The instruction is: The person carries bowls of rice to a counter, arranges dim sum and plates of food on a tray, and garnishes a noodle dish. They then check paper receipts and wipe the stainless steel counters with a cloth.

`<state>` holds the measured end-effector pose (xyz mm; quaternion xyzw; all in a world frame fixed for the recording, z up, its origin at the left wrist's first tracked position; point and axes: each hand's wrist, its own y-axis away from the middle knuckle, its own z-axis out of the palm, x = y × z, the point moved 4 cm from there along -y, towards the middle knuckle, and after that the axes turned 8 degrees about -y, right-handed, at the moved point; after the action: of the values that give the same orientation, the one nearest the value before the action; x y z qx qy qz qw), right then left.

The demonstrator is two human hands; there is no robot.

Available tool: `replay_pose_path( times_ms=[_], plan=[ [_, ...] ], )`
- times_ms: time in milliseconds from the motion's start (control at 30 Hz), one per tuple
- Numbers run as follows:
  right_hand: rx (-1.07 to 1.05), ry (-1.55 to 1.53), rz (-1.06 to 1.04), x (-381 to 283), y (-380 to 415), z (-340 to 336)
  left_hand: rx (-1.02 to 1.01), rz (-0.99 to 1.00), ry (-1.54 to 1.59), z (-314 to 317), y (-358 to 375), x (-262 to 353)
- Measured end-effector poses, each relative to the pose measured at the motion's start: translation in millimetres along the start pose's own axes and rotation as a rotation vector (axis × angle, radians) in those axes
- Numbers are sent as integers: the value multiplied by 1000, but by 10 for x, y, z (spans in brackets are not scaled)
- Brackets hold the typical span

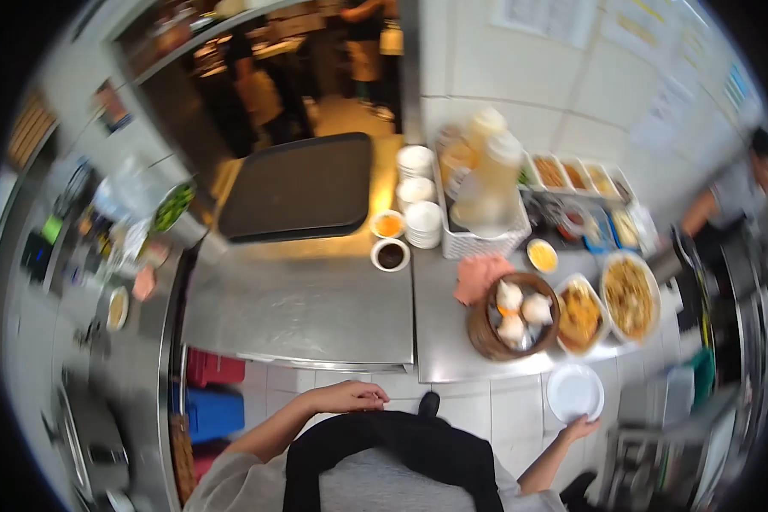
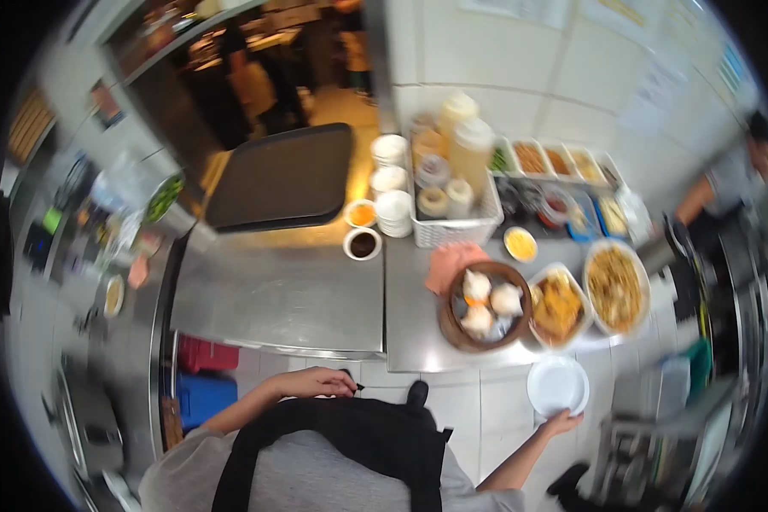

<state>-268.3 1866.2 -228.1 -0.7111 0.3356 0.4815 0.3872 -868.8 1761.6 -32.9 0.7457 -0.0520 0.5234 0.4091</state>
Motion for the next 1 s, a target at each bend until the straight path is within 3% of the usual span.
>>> replay_pose_path(
  times_ms=[67,133,267,367,400,467,500,533,600,667,733,833,900,1000],
  plan=[
    [-77,-287,72,-107,306,-636,-38,73,81,-14,-76,18],
    [-204,-495,248,-739,715,-1024,-51,106,166,-24,-114,229],
    [-491,-433,174,-2198,1429,-946,-335,352,215,103,-349,492],
    [-659,-225,85,-3008,2132,-413,-326,329,466,97,-218,705],
    [-718,-200,22,-3013,2361,-223,-158,240,517,38,-109,734],
    [-872,-115,-160,-3349,2739,172,250,404,407,-234,-155,274],
    [-1075,-57,-64,-3511,2776,381,305,380,518,-365,-37,146],
    [-1085,-119,100,-3507,2651,519,365,353,628,-526,96,1],
    [-541,24,-394,-3622,2050,732,473,363,628,-841,321,-423],
    [-429,297,-736,-3518,1547,999,649,318,665,-1055,675,-591],
    [-796,357,-118,-3757,1556,1148,767,315,617,-1247,899,-889],
    [-910,398,-105,-3804,1580,1322,881,336,596,-1471,1116,-1366],
    [-827,342,-514,-3396,1246,1506,880,279,728,-1526,1249,-1469],
    [-753,278,-388,-4026,1686,1304,863,206,804,-1592,1412,-1481]
  ],
)
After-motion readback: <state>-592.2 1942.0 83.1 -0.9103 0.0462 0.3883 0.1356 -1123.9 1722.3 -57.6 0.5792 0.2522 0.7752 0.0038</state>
